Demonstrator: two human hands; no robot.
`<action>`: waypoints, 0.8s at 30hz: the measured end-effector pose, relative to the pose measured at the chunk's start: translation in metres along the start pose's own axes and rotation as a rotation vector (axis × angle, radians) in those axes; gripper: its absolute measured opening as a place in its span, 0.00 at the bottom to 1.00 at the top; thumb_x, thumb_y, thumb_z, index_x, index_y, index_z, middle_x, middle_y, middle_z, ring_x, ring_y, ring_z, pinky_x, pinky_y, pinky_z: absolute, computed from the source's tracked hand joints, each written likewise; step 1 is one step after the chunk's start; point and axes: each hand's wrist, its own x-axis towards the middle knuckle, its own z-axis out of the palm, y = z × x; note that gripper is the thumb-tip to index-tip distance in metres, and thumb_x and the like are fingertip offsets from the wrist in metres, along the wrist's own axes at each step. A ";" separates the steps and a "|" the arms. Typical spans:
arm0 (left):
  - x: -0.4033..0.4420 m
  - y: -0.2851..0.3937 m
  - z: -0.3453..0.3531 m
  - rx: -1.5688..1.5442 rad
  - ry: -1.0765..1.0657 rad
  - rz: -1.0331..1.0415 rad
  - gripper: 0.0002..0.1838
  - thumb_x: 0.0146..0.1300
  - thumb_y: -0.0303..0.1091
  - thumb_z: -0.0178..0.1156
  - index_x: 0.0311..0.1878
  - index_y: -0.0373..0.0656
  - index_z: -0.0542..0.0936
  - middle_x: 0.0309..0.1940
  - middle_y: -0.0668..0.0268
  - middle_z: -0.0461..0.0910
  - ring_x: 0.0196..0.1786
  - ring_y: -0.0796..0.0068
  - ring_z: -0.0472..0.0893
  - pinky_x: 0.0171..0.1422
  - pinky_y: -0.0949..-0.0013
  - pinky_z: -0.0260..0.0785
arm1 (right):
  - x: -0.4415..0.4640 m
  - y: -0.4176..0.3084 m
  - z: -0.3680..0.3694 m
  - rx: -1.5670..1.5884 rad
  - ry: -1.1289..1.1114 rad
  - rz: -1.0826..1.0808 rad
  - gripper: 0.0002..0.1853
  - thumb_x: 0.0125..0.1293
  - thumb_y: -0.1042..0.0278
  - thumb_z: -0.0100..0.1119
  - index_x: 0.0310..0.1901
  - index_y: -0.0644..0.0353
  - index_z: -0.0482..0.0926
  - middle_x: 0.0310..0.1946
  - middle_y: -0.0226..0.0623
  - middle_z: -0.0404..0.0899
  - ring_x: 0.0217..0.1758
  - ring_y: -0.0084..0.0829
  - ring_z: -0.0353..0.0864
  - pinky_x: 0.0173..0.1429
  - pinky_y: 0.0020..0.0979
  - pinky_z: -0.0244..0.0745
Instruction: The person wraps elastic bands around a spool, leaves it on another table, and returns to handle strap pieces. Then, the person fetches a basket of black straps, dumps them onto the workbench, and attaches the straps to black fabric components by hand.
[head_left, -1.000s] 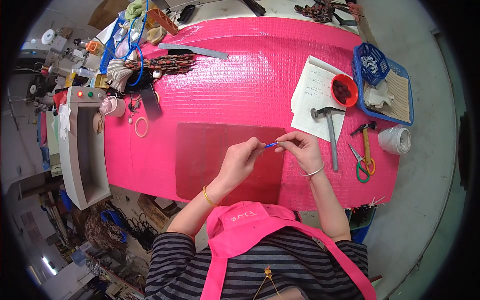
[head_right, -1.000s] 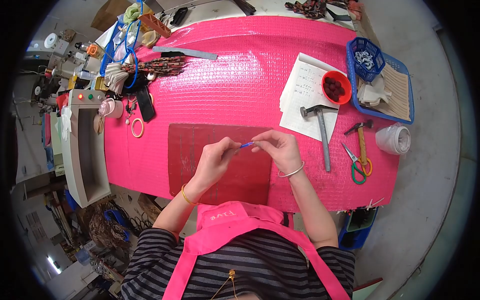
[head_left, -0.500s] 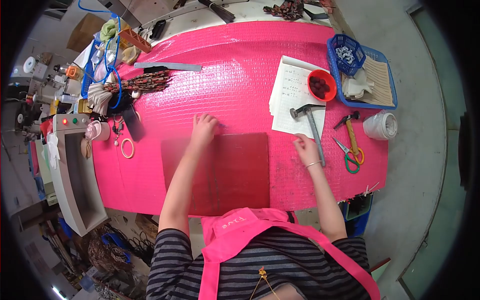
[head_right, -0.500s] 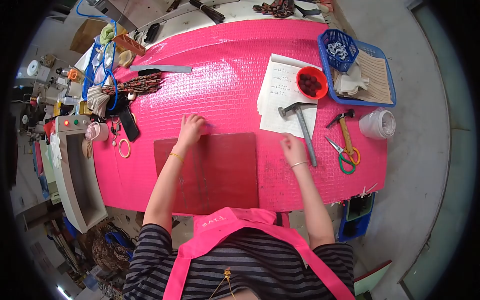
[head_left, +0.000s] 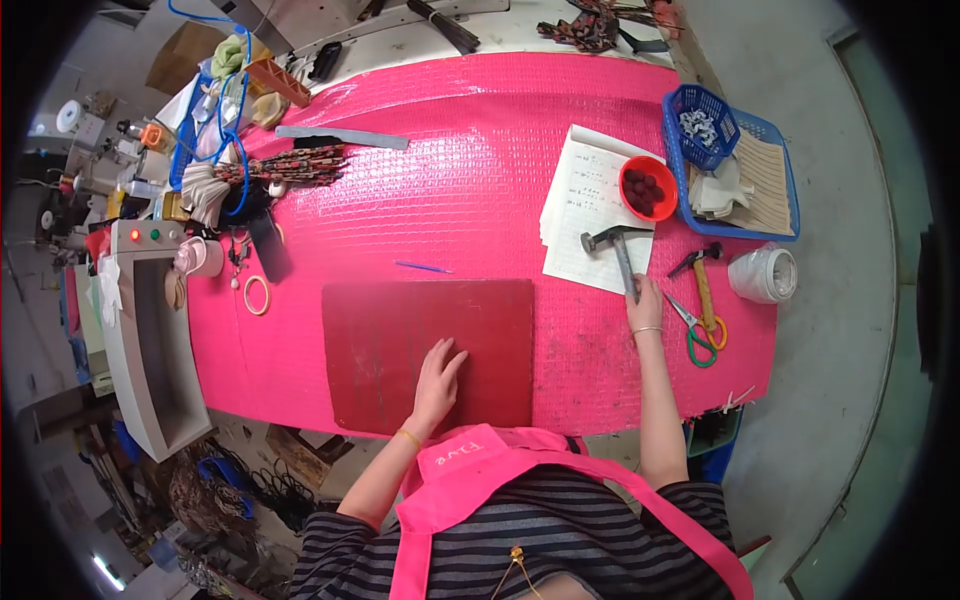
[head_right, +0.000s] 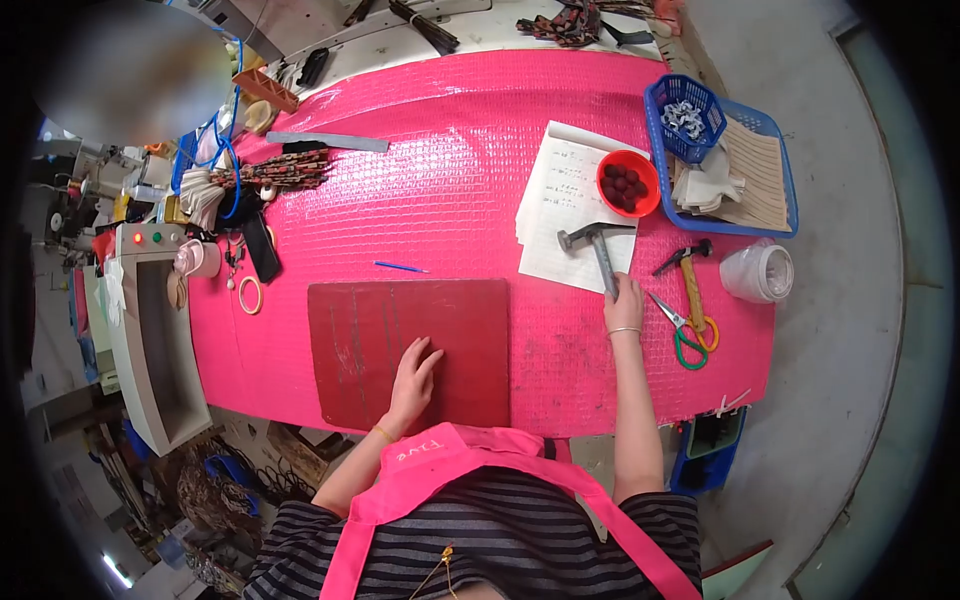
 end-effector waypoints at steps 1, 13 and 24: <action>-0.009 0.001 -0.002 0.000 -0.003 -0.040 0.28 0.45 0.15 0.50 0.53 0.44 0.70 0.57 0.52 0.63 0.62 0.51 0.61 0.64 0.55 0.56 | -0.004 0.001 -0.005 0.034 0.014 -0.015 0.18 0.48 0.78 0.55 0.44 0.61 0.71 0.39 0.47 0.71 0.45 0.48 0.68 0.51 0.41 0.64; -0.131 -0.015 -0.016 -0.186 0.192 -0.441 0.20 0.51 0.21 0.49 0.50 0.43 0.72 0.54 0.59 0.69 0.55 0.59 0.70 0.56 0.65 0.65 | -0.122 -0.098 -0.014 0.399 -0.713 -0.258 0.10 0.62 0.70 0.51 0.26 0.65 0.75 0.16 0.32 0.73 0.17 0.18 0.70 0.21 0.22 0.65; -0.263 -0.056 -0.047 -0.315 0.265 -0.810 0.12 0.54 0.27 0.51 0.42 0.40 0.78 0.38 0.57 0.79 0.42 0.59 0.78 0.47 0.64 0.69 | -0.204 -0.268 0.019 0.448 -0.935 -0.723 0.05 0.57 0.74 0.55 0.28 0.65 0.77 0.21 0.40 0.76 0.22 0.31 0.76 0.27 0.27 0.68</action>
